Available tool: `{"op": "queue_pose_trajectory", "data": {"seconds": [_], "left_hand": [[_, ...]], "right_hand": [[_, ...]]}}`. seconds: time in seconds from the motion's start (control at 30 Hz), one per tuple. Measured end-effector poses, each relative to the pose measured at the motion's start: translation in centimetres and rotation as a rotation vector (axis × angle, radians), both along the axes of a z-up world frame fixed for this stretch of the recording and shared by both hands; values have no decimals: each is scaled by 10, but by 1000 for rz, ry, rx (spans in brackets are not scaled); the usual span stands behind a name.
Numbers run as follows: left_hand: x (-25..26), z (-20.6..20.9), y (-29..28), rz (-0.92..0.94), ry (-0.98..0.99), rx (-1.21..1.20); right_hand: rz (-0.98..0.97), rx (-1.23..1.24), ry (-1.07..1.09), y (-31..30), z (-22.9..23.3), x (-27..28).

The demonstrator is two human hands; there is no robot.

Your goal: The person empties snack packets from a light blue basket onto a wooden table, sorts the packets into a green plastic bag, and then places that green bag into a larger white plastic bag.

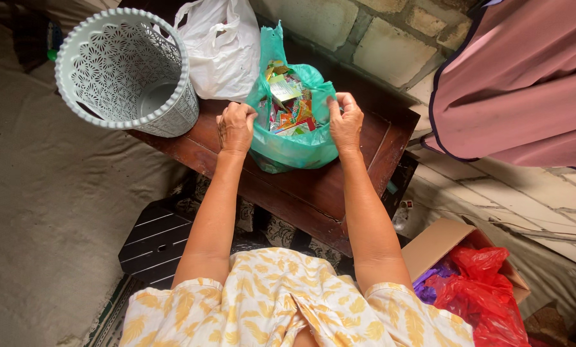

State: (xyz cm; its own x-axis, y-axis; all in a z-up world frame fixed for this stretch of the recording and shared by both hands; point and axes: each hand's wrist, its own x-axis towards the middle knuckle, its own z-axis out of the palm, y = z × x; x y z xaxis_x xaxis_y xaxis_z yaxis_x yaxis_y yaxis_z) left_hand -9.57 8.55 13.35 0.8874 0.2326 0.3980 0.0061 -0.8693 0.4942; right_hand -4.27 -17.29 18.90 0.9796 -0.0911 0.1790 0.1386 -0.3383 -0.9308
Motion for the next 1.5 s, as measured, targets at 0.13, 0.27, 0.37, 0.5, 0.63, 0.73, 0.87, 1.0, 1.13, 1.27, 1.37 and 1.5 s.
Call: {"op": "queue_pose_trajectory", "data": {"seconds": [0.13,0.27,0.37,0.5,0.63,0.73,0.87,1.0,1.13,1.27,1.37,1.5], "left_hand": [[3,-6,6,-13,-111,-319],[19,-14,16,-36,-299,-980],[18,-20,19,-123,-339,-1043],[1,-21,10,-244,-310,-882],[2,-26,0,-251,-190,-638],[9,-44,-3,-169,11,-387],[20,-76,-7,-162,137,-350],[24,-98,-17,-122,236,-226],[25,-113,-26,-55,238,-123],[24,-125,-28,-43,221,-65],[24,-133,-29,-34,225,-53],[28,-147,-25,-39,254,-66]], "right_hand": [[70,317,-151,4,4,7],[46,550,-167,-4,9,10],[45,365,-217,-7,3,8],[56,-239,-361,-2,-18,-4],[141,-460,-250,11,-52,-17],[144,-590,-124,20,-86,-14],[154,-677,44,24,-128,-6],[119,-716,56,30,-154,-3],[83,-767,83,38,-169,-4],[95,-831,112,41,-179,-5],[85,-838,102,41,-189,-5],[66,-801,9,41,-198,-3]]}}
